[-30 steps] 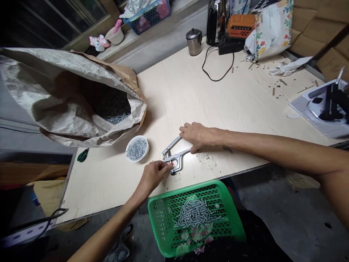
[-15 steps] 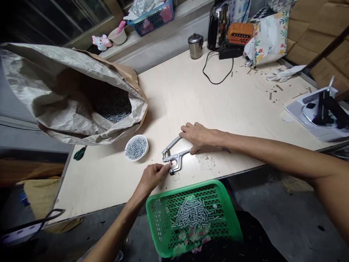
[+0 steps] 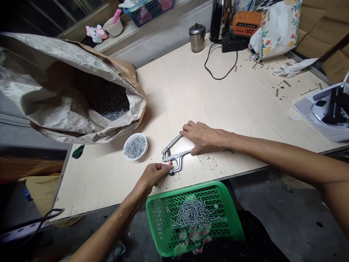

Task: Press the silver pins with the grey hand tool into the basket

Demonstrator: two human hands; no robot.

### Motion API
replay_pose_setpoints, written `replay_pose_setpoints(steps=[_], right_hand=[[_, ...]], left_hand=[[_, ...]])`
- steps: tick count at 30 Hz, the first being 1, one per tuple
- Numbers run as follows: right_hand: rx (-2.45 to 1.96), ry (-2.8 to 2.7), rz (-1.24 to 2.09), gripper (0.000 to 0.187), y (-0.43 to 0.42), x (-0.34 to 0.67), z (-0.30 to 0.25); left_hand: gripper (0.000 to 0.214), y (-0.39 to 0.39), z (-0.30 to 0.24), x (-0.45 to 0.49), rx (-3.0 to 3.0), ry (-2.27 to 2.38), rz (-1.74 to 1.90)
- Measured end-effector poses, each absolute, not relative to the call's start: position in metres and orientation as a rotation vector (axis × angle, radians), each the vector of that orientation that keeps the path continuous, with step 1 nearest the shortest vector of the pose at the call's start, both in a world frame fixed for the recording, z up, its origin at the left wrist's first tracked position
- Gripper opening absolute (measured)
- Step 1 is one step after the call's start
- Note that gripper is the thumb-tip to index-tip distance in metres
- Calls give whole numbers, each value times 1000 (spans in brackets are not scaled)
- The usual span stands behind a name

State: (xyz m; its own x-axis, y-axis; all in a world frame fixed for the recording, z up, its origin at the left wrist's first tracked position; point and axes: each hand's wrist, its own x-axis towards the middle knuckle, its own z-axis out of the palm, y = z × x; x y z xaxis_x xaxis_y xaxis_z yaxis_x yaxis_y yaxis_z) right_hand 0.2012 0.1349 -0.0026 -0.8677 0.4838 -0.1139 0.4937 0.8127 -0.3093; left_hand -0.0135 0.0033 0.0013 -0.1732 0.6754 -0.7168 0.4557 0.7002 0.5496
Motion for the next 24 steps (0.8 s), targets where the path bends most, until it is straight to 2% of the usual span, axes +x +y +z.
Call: replay_pose_setpoints(steps=[9, 15, 16, 19, 21, 24], right_hand=[[778, 3039, -640, 73, 130, 211, -5], [874, 3029, -763, 46, 130, 212, -3], [878, 3029, -763, 49, 130, 212, -5], [846, 3062, -728, 77, 127, 215, -10], [847, 3070, -697, 89, 126, 216, -12], [853, 3018, -663, 77, 123, 214, -9]], left_hand=[[30, -3, -4, -11, 798, 1803, 369], [30, -9, -2, -13, 773, 1775, 414], [30, -9, -2, -13, 764, 1779, 415], [30, -9, -1, -11, 747, 1790, 424], [30, -9, 0, -9, 753, 1796, 428], [31, -9, -2, -9, 756, 1808, 427]])
